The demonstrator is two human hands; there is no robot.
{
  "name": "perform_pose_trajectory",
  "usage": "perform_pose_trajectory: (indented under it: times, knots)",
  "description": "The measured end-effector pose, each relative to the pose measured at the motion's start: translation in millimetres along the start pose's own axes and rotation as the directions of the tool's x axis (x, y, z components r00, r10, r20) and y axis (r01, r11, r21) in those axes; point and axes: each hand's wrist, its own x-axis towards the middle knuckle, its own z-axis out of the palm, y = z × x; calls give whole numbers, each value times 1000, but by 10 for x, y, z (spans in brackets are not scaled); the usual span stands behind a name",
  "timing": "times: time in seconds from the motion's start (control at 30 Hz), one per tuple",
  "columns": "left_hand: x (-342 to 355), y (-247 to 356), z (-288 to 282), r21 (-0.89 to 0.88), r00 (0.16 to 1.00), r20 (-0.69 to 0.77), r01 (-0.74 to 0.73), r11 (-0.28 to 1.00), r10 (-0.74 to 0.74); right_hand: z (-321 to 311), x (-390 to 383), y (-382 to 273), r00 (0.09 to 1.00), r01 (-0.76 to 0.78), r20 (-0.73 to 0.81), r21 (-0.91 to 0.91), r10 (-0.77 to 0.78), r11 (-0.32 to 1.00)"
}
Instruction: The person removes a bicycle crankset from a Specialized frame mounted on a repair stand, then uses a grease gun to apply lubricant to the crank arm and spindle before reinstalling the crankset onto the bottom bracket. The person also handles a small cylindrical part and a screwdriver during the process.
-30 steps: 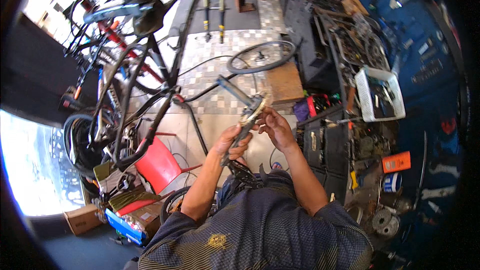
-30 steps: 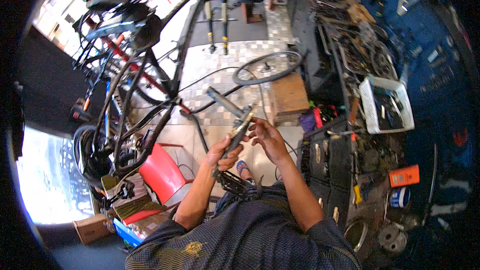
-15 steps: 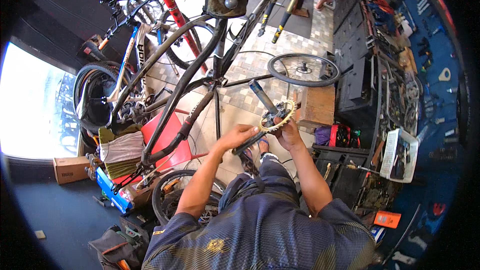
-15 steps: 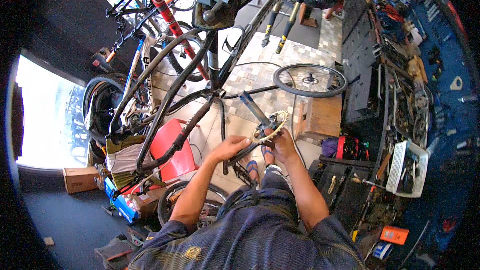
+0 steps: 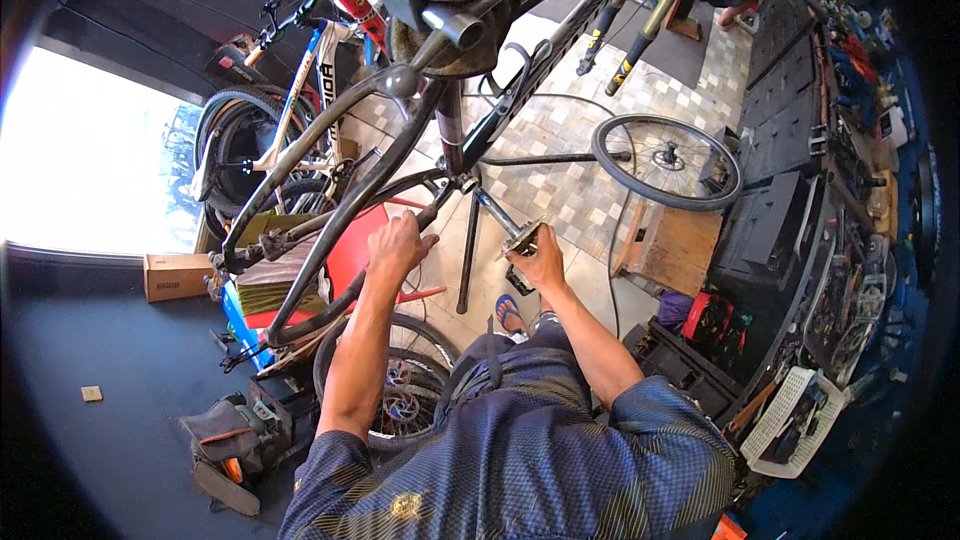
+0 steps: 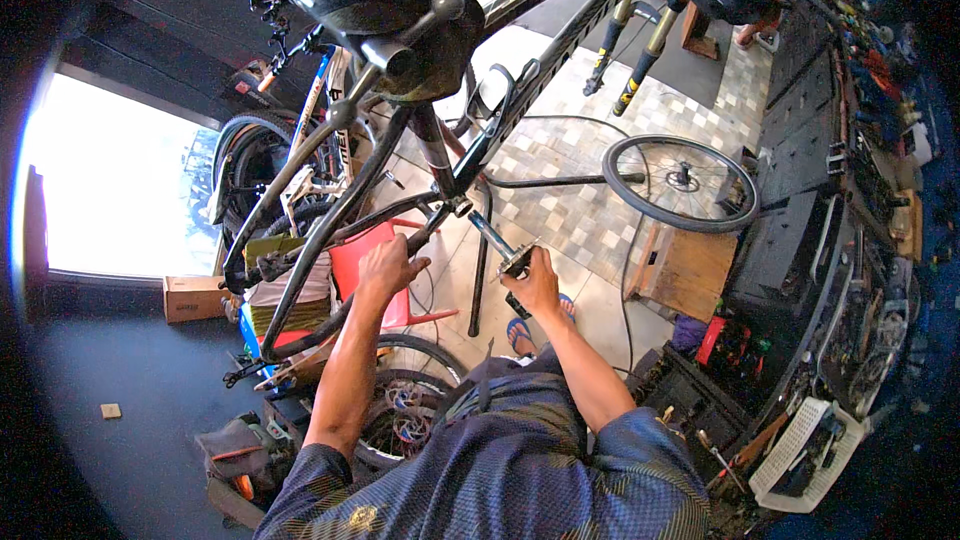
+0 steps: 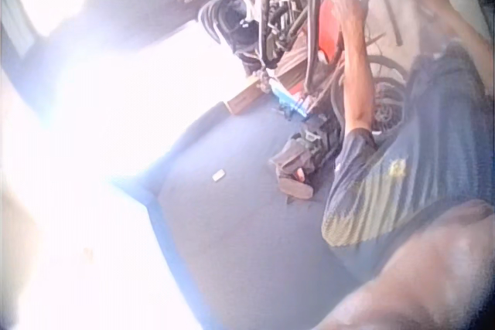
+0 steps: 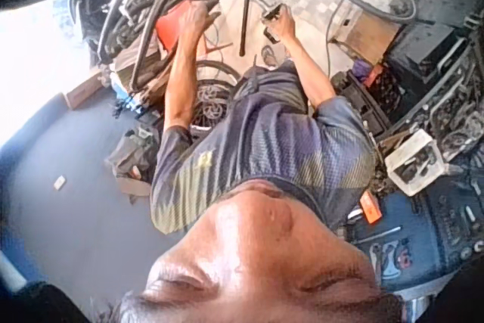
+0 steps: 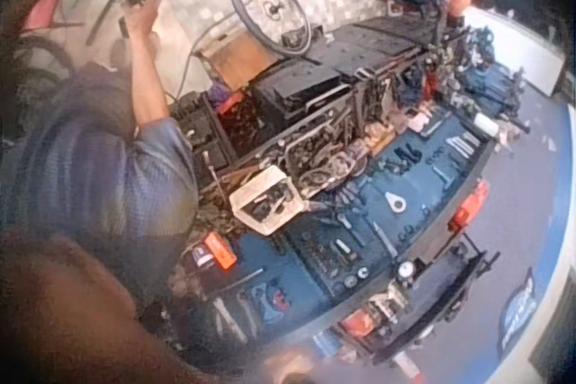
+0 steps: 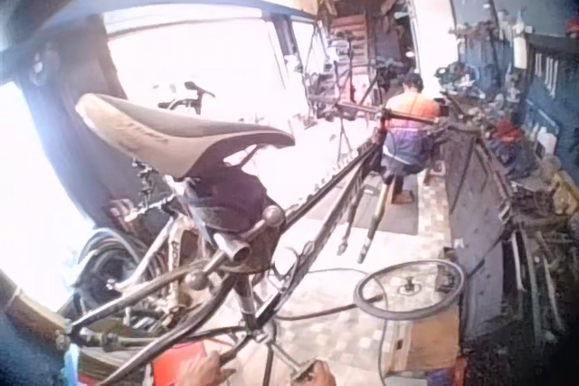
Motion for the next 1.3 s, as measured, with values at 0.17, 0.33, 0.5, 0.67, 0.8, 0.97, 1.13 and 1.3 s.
perform_pose_trajectory:
  times: [0.17,0.33,0.5,0.67,0.8,0.97,1.13,1.3]
  knots:
    - [114,-17,37,-12,995,99,36,999,-35,13,80,2,996,-36,83,-71,42,997]
    - [126,-25,65,10,996,81,43,999,-44,-52,98,-100,995,-20,97,-109,31,994]
    - [91,-19,111,0,1000,1,19,1000,-19,-60,117,-170,995,1,102,-103,10,995]
    - [58,-8,103,6,999,-32,15,1000,-15,44,179,-178,995,1,97,-100,9,995]
    - [52,-9,116,23,999,-33,11,1000,-10,111,221,-177,997,3,77,-77,3,997]
    - [75,-16,139,49,999,-39,-6,999,8,191,346,-206,996,21,81,7,-21,1000]
    - [87,-29,145,65,1000,-17,17,998,-16,374,591,-300,989,51,139,-14,-48,999]
    - [92,-33,150,48,999,-52,7,999,-4,549,778,-415,990,134,61,-108,-128,985]
